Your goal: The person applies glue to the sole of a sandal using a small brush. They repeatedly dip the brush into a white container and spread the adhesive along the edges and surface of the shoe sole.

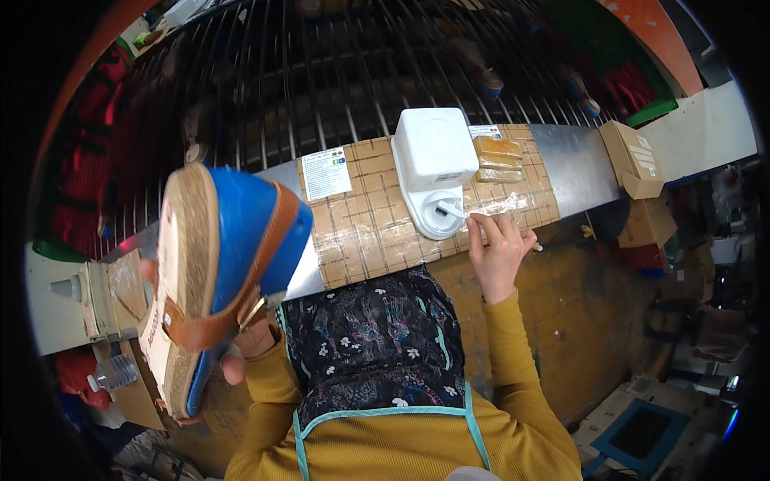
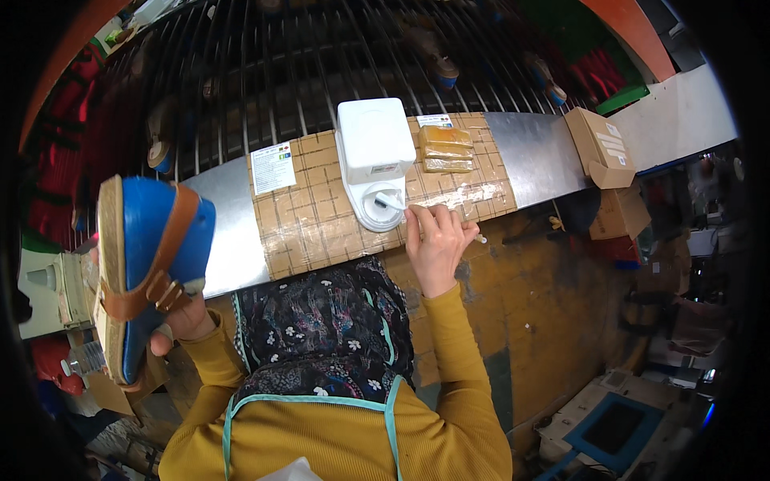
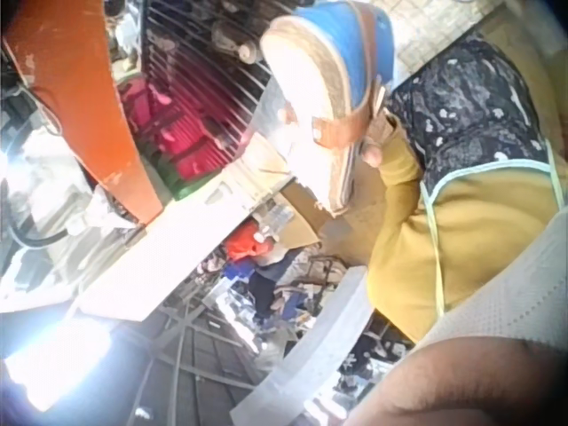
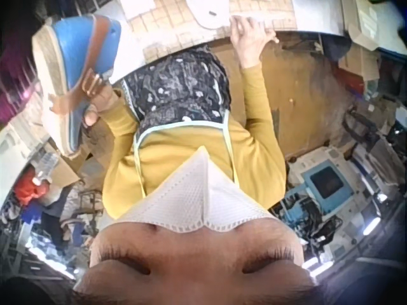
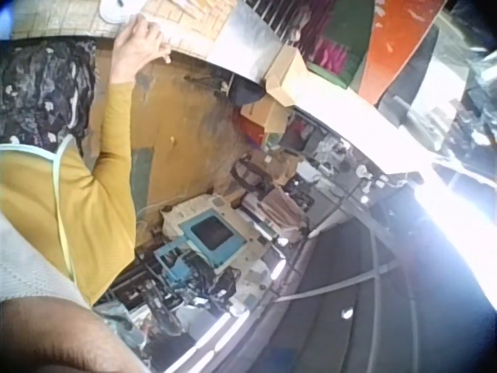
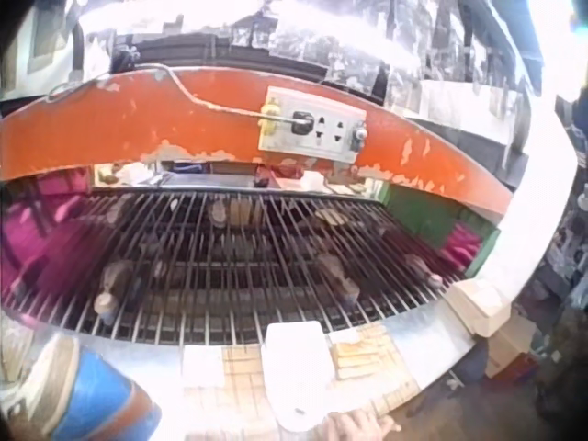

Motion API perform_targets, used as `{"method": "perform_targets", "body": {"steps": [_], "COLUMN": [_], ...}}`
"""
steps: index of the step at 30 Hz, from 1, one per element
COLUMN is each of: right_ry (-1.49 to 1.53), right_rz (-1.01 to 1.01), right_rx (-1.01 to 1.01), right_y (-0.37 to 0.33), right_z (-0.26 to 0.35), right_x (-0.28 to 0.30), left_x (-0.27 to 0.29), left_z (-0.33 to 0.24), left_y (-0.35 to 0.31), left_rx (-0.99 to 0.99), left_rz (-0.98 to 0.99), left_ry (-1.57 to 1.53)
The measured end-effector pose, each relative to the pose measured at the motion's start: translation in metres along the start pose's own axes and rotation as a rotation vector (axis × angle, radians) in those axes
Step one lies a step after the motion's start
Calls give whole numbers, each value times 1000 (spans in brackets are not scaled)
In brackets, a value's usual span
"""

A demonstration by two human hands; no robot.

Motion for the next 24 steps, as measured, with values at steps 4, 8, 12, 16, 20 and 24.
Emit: {"method": "perform_targets", "body": {"steps": [4, 8, 12, 16, 20, 24], "right_ry": [-96, -158, 184, 441, 1104, 1196], "right_rz": [-35, 40, 124, 364, 502, 394], "right_rx": [89, 96, -129, -313, -527, -407], "right_y": [1, 0, -1, -7, -22, -14], "right_z": [5, 6, -20, -55, -63, -52], "right_x": [-8, -6, -6, -33, -62, -54], "left_x": [-37, -13, -8, -31, -54, -57], "left_z": [-3, 7, -4, -5, 59, 88], "left_y": [-2, -20, -22, 13, -29, -37], "left_rx": [-7, -29, -245, 144, 549, 235], "left_rz": [-187, -35, 235, 176, 96, 83], "left_ry": [297, 554, 1063, 151, -906, -57]}}
Point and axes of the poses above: each hand's wrist, its own y-axis towards the middle knuckle, its own x-axis out of the back of the hand, z = x × y, the point moved 8 cm from there along y, towards the middle knuckle, and after that the axes turned 8 degrees about z, right-handed, at the moved point
